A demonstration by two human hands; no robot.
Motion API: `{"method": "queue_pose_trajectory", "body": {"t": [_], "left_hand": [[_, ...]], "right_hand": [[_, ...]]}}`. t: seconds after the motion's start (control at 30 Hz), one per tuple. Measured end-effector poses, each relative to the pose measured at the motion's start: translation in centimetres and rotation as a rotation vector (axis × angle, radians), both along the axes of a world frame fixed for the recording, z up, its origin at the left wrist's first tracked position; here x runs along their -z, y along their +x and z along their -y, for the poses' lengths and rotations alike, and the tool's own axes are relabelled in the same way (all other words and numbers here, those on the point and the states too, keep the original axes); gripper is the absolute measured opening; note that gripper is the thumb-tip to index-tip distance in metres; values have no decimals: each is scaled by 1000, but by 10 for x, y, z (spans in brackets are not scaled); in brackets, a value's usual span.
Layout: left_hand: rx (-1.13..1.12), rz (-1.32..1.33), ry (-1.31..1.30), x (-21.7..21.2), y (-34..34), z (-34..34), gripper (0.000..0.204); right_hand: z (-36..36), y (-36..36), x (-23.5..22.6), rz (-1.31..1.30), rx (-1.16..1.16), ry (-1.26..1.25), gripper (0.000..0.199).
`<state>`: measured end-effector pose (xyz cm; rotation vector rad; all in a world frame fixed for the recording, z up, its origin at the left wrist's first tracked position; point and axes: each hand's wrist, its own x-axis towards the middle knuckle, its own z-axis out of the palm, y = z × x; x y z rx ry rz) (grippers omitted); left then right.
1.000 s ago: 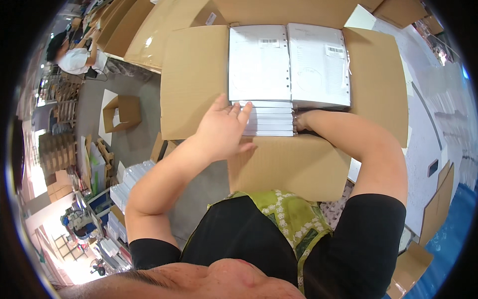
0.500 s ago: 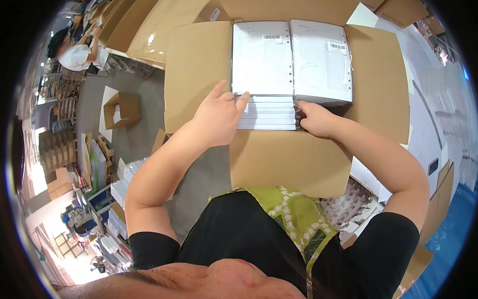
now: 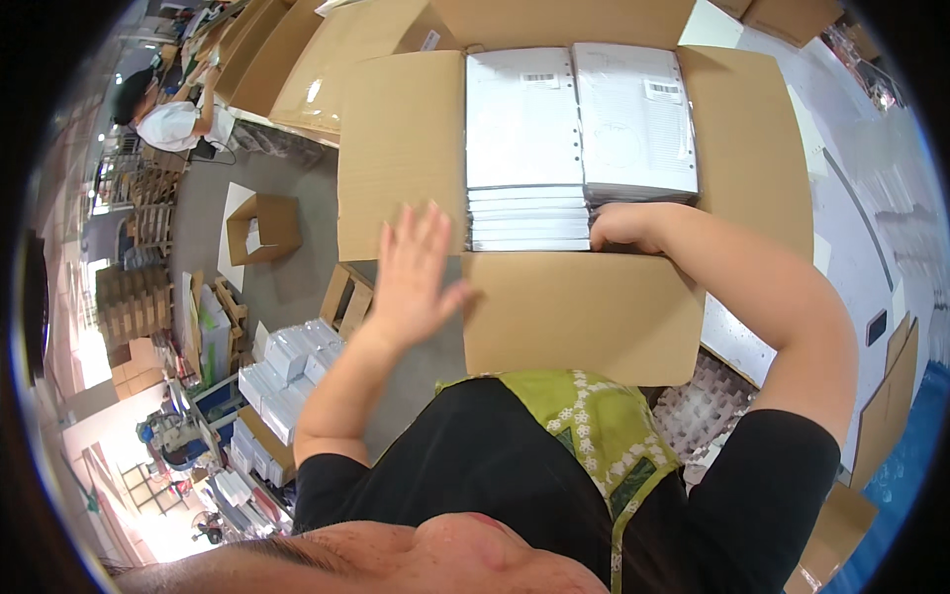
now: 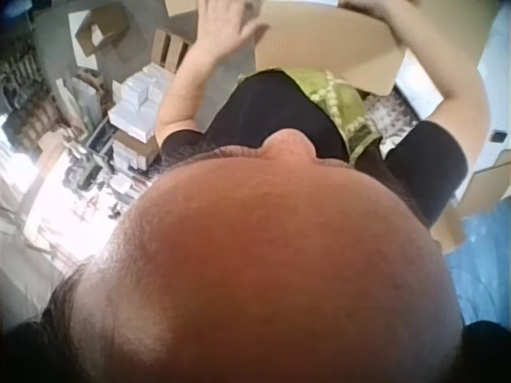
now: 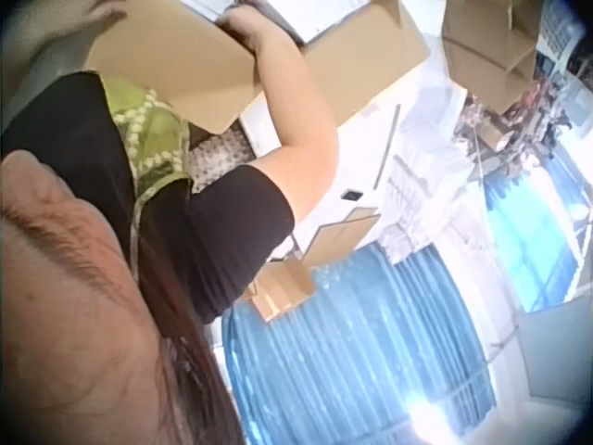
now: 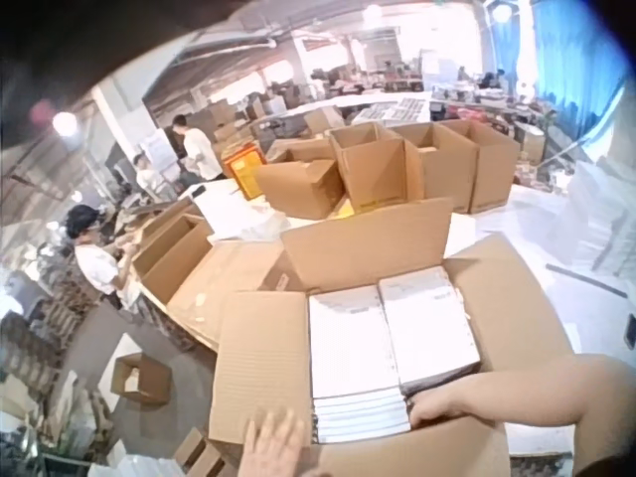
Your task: The person repeatedly picks up stacks of white notebooks from a wooden pallet and places them into a large cardboard box on a table. After filling the box with several stacks, the person folds the flaps of the box to close it.
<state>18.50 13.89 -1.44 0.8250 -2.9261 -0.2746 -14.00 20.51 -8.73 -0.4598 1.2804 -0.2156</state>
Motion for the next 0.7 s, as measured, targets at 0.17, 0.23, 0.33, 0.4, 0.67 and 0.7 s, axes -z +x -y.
{"method": "queue_pose_trajectory", "body": {"t": [0.17,0.23,0.33,0.4,0.67,0.7], "left_hand": [[86,-42,1,104,-3,-64,106],[74,-141,-66,116,-8,-60,103],[99,-195,-8,102,1,-42,103],[83,-236,8,99,2,-38,102],[-312,-721,358,86,-17,-54,124],[-386,-766,599,81,-21,-52,120]], "right_hand": [[-10,1,14,67,105,-75,43],[-14,7,33,143,158,-106,48],[-10,18,27,123,197,-136,47],[-10,19,24,92,226,-79,43],[-4,1,101,-235,-621,-512,27],[3,5,102,-272,-844,-742,26]]}}
